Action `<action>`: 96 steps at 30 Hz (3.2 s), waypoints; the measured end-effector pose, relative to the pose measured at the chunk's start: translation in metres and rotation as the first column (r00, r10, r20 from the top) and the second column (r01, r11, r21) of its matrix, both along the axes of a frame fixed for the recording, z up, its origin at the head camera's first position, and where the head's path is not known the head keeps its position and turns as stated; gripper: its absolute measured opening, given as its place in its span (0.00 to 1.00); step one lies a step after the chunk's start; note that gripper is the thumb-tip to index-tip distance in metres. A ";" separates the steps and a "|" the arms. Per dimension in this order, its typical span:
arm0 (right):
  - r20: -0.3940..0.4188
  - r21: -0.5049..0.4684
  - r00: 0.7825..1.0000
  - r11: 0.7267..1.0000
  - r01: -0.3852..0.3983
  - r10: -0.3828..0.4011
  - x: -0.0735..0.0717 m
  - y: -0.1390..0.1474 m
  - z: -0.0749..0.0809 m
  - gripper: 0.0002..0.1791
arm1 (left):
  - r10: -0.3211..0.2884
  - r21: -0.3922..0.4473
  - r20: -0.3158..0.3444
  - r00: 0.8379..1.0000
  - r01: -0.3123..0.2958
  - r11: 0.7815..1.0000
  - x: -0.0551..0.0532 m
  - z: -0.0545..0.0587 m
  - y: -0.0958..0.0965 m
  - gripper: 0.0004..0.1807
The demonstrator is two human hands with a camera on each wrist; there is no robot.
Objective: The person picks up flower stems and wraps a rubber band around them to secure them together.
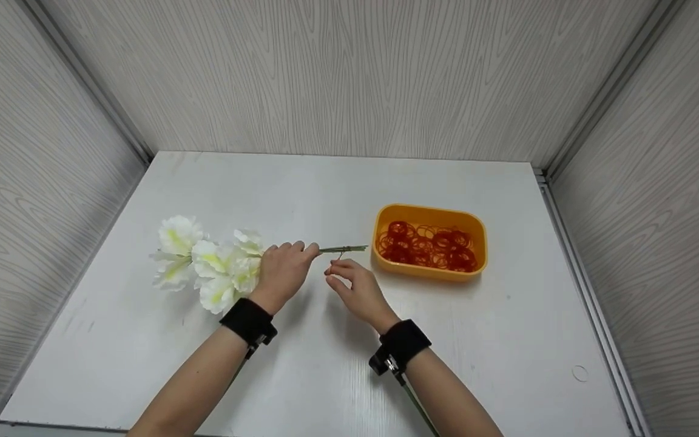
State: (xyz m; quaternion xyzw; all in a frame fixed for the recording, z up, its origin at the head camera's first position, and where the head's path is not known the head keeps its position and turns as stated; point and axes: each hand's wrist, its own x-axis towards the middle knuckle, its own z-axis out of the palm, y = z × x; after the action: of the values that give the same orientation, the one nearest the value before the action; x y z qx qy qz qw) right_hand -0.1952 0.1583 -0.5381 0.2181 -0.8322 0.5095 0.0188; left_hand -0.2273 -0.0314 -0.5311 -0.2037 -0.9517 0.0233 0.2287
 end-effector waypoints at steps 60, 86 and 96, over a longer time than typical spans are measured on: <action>0.466 -0.195 0.868 0.938 0.288 -0.170 -0.025 0.042 0.017 0.15 | -0.204 -0.062 -0.168 0.964 0.196 0.979 0.000 -0.001 -0.018 0.05; -0.111 0.068 0.964 0.966 0.248 -0.240 -0.001 -0.015 0.020 0.04 | -0.005 -0.067 -0.030 1.000 0.003 0.998 0.009 -0.001 0.010 0.05; -0.048 -0.040 0.978 0.978 0.203 -0.205 -0.003 -0.004 0.018 0.07 | -0.007 -0.022 -0.085 0.996 0.005 1.000 0.005 0.001 0.006 0.06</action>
State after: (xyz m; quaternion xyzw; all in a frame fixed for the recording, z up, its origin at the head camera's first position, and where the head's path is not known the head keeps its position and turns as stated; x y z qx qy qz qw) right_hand -0.1981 0.1547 -0.5204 0.1446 -0.8403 0.5135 0.0964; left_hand -0.2220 -0.0253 -0.5297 -0.2077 -0.9402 0.0415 0.2667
